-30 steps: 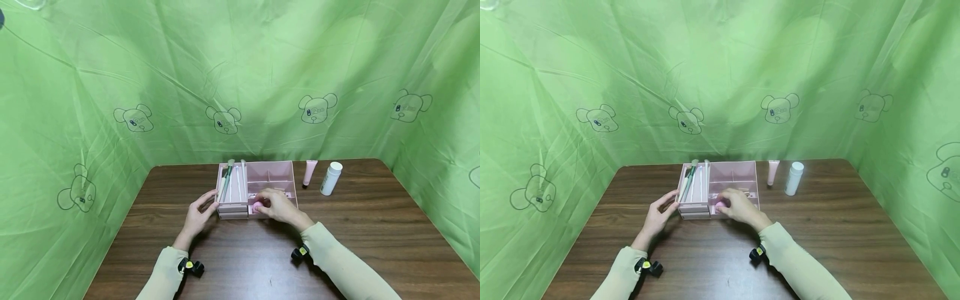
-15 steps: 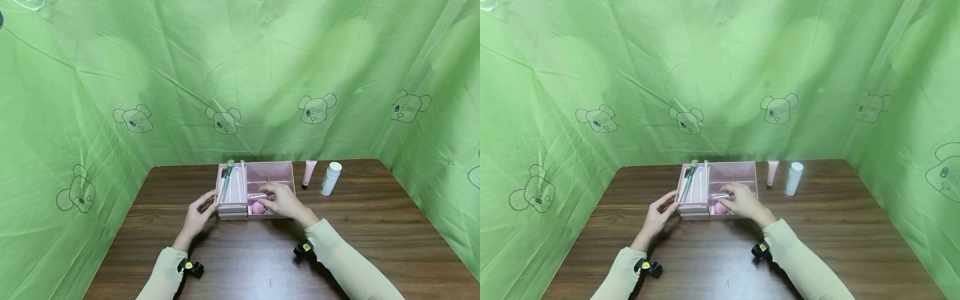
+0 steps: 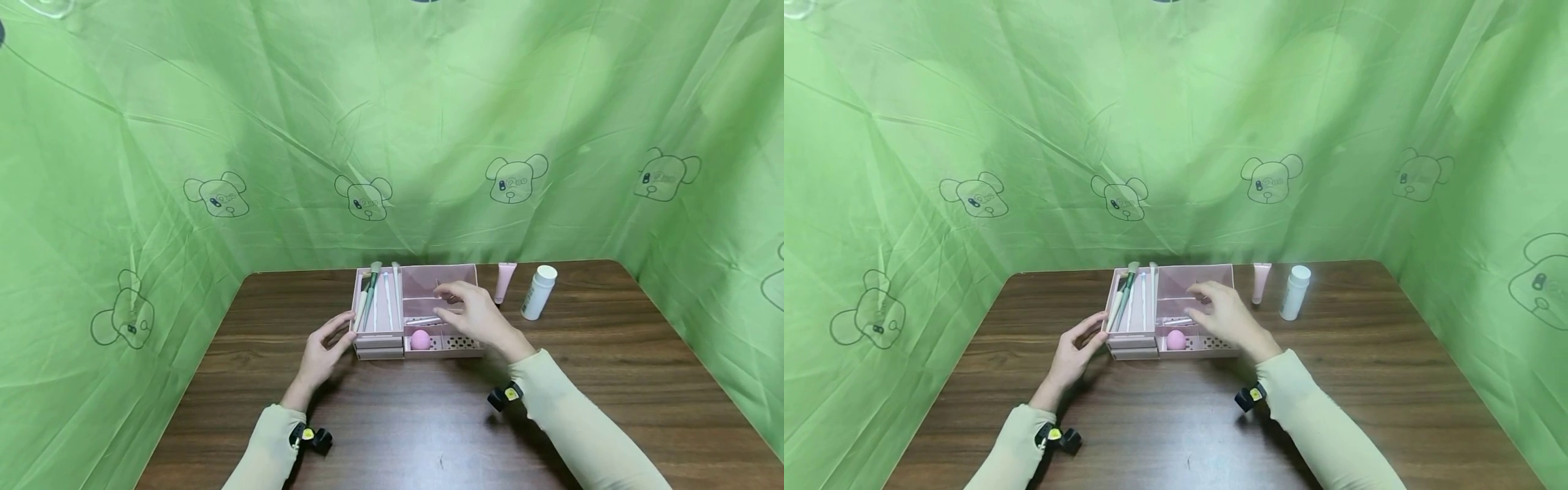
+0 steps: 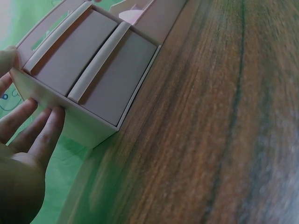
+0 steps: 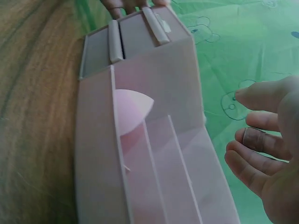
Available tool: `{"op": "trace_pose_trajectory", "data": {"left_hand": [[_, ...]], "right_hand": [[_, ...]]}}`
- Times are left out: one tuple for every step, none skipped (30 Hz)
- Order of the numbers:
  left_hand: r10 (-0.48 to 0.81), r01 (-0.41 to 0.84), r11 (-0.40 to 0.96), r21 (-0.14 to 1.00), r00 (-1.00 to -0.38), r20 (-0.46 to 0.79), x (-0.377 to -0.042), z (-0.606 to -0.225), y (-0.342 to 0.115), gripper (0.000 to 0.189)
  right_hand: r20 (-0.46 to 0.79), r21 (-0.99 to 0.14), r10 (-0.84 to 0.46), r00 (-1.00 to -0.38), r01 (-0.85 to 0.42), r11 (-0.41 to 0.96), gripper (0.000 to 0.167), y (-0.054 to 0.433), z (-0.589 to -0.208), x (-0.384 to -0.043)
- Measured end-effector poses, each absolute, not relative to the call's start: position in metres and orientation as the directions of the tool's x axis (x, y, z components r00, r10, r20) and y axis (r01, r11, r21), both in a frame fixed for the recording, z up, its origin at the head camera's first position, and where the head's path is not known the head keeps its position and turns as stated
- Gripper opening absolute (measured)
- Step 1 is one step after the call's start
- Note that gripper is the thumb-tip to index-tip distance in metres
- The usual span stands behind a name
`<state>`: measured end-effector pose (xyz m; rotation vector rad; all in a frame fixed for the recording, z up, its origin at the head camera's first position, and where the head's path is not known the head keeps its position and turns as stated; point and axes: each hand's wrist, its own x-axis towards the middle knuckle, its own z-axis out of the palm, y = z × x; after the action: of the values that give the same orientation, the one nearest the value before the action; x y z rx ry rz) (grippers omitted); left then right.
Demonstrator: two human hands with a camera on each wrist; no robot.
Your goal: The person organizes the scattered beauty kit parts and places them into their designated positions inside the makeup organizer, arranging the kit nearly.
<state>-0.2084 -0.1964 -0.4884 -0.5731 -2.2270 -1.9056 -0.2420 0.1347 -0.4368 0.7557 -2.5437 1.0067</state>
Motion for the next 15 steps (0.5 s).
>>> {"op": "trace_pose_trajectory", "data": {"left_hand": [[0.187,0.382,0.117,0.917,-0.915,0.358,-0.208,-0.488,-0.196,0.037],[0.187,0.382,0.117,0.917,-0.915,0.357,-0.209,-0.488,-0.196,0.037],[0.188,0.381,0.117,0.917,-0.915,0.356,-0.209,-0.488,-0.196,0.037],[0.190,0.381,0.117,0.917,-0.915,0.356,-0.209,-0.488,-0.196,0.037],[0.191,0.381,0.117,0.917,-0.915,0.355,-0.209,-0.488,-0.196,0.037],[0.192,0.381,0.117,0.917,-0.915,0.355,-0.209,-0.488,-0.196,0.037],[0.192,0.381,0.116,0.917,-0.915,0.355,-0.209,-0.488,-0.196,0.037],[0.192,0.381,0.115,0.917,-0.915,0.356,-0.209,-0.488,-0.196,0.038],[0.191,0.381,0.115,0.917,-0.915,0.356,-0.209,-0.488,-0.196,0.038],[0.191,0.382,0.114,0.917,-0.914,0.357,-0.209,-0.488,-0.196,0.038],[0.190,0.383,0.113,0.917,-0.914,0.359,-0.209,-0.488,-0.196,0.038],[0.190,0.384,0.113,0.916,-0.913,0.360,-0.209,-0.488,-0.196,0.038],[0.190,0.387,0.111,0.915,-0.912,0.363,-0.209,-0.488,-0.196,0.038],[0.190,0.389,0.111,0.915,-0.912,0.365,-0.209,-0.488,-0.196,0.038],[0.189,0.391,0.111,0.914,-0.911,0.366,-0.209,-0.489,-0.196,0.037]], "right_hand": [[0.454,-0.546,-0.357,-0.816,-0.572,0.612,0.036,0.136,-0.435,-0.242],[0.455,-0.546,-0.351,-0.818,-0.568,0.616,0.036,0.138,-0.433,-0.243],[0.457,-0.550,-0.346,-0.820,-0.565,0.615,0.036,0.140,-0.431,-0.243],[0.459,-0.549,-0.339,-0.821,-0.563,0.618,0.037,0.141,-0.430,-0.244],[0.465,-0.547,-0.332,-0.821,-0.561,0.621,0.037,0.143,-0.429,-0.245],[0.470,-0.548,-0.325,-0.821,-0.560,0.622,0.038,0.145,-0.428,-0.245],[0.475,-0.546,-0.316,-0.821,-0.557,0.626,0.038,0.147,-0.427,-0.246],[0.482,-0.543,-0.307,-0.821,-0.554,0.631,0.039,0.149,-0.425,-0.247],[0.488,-0.544,-0.298,-0.821,-0.553,0.632,0.039,0.151,-0.424,-0.248],[0.497,-0.541,-0.290,-0.818,-0.553,0.634,0.040,0.153,-0.423,-0.249],[0.509,-0.540,-0.282,-0.814,-0.557,0.631,0.040,0.155,-0.421,-0.249],[0.520,-0.537,-0.273,-0.809,-0.558,0.632,0.039,0.157,-0.420,-0.250],[0.532,-0.533,-0.264,-0.805,-0.560,0.634,0.039,0.160,-0.419,-0.251],[0.545,-0.531,-0.252,-0.800,-0.562,0.635,0.039,0.162,-0.417,-0.251],[0.559,-0.527,-0.243,-0.793,-0.566,0.634,0.039,0.165,-0.415,-0.251]]}}
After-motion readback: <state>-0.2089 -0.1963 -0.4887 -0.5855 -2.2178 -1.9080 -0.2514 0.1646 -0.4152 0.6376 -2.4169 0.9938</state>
